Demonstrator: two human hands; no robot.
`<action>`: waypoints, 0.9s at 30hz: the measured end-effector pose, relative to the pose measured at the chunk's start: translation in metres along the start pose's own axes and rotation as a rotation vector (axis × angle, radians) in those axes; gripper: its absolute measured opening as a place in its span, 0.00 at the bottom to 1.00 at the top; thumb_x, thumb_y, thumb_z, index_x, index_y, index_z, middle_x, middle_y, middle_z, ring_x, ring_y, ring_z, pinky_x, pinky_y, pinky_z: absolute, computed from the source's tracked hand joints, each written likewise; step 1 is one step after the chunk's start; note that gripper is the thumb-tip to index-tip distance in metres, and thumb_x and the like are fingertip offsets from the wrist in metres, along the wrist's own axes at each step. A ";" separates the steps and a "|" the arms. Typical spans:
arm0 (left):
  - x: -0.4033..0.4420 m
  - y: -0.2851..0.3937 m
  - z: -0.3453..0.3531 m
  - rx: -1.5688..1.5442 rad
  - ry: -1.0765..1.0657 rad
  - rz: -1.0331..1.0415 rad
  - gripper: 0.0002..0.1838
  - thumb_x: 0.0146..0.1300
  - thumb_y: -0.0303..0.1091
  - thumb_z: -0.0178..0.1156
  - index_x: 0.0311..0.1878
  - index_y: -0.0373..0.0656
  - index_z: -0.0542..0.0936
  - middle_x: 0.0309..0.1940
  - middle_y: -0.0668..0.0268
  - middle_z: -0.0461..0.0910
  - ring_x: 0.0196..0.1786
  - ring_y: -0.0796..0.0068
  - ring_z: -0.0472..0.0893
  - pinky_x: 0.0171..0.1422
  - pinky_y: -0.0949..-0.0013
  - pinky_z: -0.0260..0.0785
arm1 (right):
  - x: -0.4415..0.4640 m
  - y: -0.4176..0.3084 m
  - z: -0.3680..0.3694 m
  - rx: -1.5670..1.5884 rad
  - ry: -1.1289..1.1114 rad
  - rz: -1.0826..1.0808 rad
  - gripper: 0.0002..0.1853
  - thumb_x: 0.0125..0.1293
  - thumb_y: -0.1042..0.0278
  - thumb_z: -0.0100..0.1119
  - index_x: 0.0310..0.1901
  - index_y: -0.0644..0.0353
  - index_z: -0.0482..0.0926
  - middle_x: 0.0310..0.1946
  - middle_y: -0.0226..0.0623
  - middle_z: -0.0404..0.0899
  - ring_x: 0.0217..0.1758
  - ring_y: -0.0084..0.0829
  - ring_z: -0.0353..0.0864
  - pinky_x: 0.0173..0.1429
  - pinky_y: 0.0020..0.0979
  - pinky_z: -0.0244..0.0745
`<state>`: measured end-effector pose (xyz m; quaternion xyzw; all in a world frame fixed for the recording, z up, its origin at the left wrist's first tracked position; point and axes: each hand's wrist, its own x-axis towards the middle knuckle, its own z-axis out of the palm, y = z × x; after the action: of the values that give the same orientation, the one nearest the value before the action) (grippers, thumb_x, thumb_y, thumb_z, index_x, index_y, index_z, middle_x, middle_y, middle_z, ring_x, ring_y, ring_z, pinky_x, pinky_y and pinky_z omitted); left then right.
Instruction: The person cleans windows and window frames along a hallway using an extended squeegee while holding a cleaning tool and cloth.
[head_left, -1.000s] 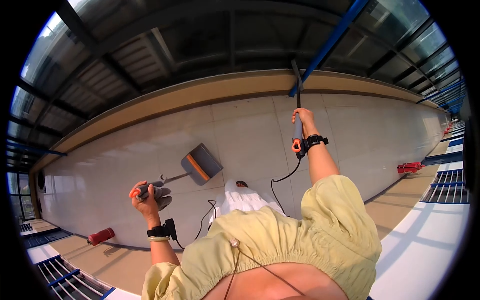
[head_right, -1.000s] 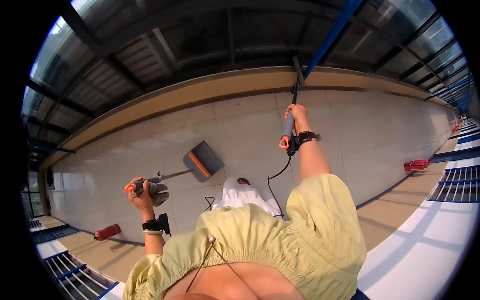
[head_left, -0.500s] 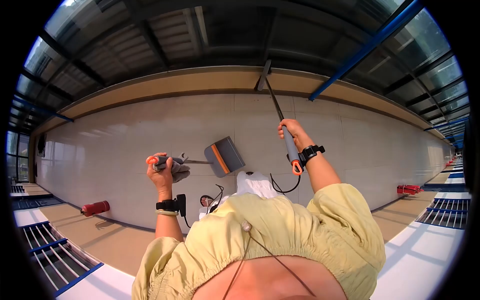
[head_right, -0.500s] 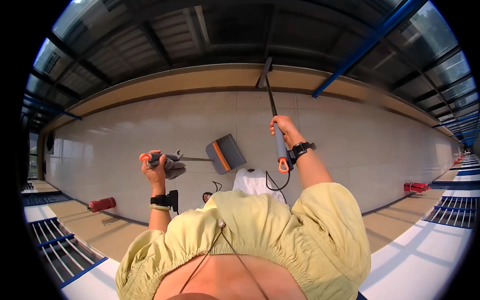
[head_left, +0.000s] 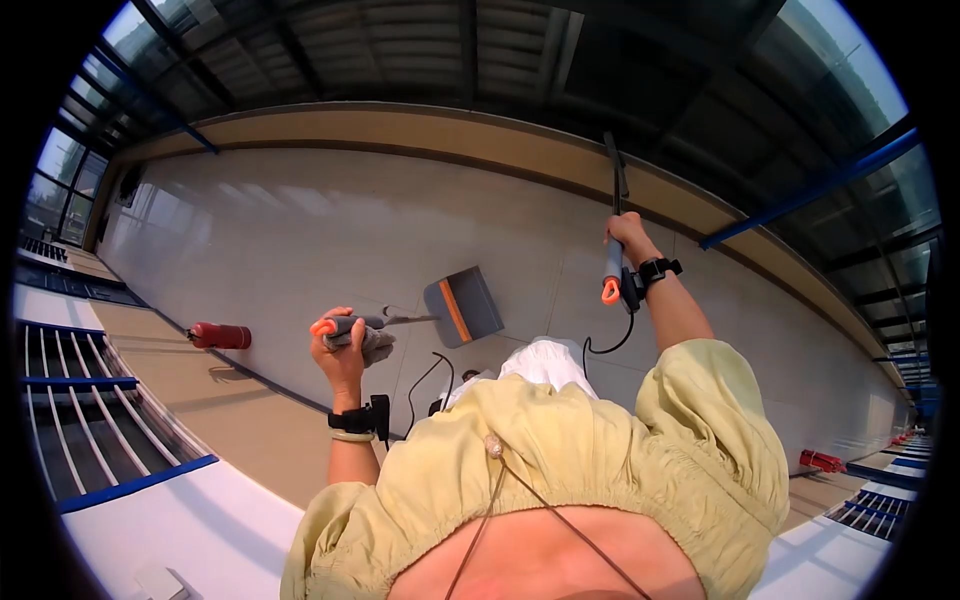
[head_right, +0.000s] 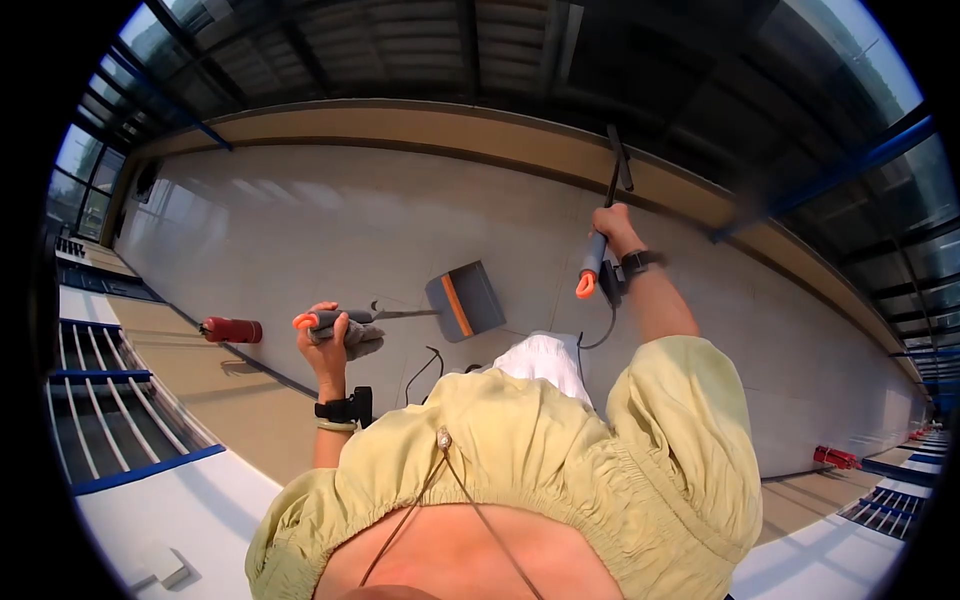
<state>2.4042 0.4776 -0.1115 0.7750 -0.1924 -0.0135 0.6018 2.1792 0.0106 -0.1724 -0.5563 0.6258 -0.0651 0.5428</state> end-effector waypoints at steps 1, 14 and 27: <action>0.000 0.007 0.001 0.035 0.009 0.007 0.13 0.49 0.20 0.66 0.39 0.38 0.77 0.40 0.63 0.81 0.45 0.70 0.79 0.55 0.67 0.70 | 0.002 -0.014 0.014 -0.045 0.018 -0.012 0.04 0.54 0.80 0.51 0.28 0.73 0.71 0.22 0.43 0.74 0.17 0.33 0.74 0.18 0.33 0.71; 0.025 0.046 0.031 0.299 0.163 0.010 0.11 0.49 0.19 0.63 0.38 0.38 0.78 0.37 0.66 0.80 0.39 0.75 0.78 0.48 0.72 0.70 | 0.009 -0.085 -0.009 0.088 -0.479 -0.056 0.03 0.53 0.79 0.53 0.30 0.67 0.72 0.17 0.39 0.72 0.12 0.30 0.73 0.14 0.34 0.67; 0.122 0.049 0.075 0.225 0.127 -0.011 0.11 0.49 0.21 0.63 0.37 0.41 0.77 0.30 0.71 0.77 0.33 0.80 0.76 0.43 0.75 0.70 | -0.066 -0.208 -0.149 -0.528 -0.239 -0.530 0.25 0.48 0.74 0.50 0.52 0.65 0.77 0.26 0.45 0.80 0.29 0.32 0.80 0.37 0.32 0.75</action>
<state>2.4844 0.3598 -0.0610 0.8380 -0.1497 0.0540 0.5220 2.1838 -0.0944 0.0700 -0.8227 0.3882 0.0253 0.4146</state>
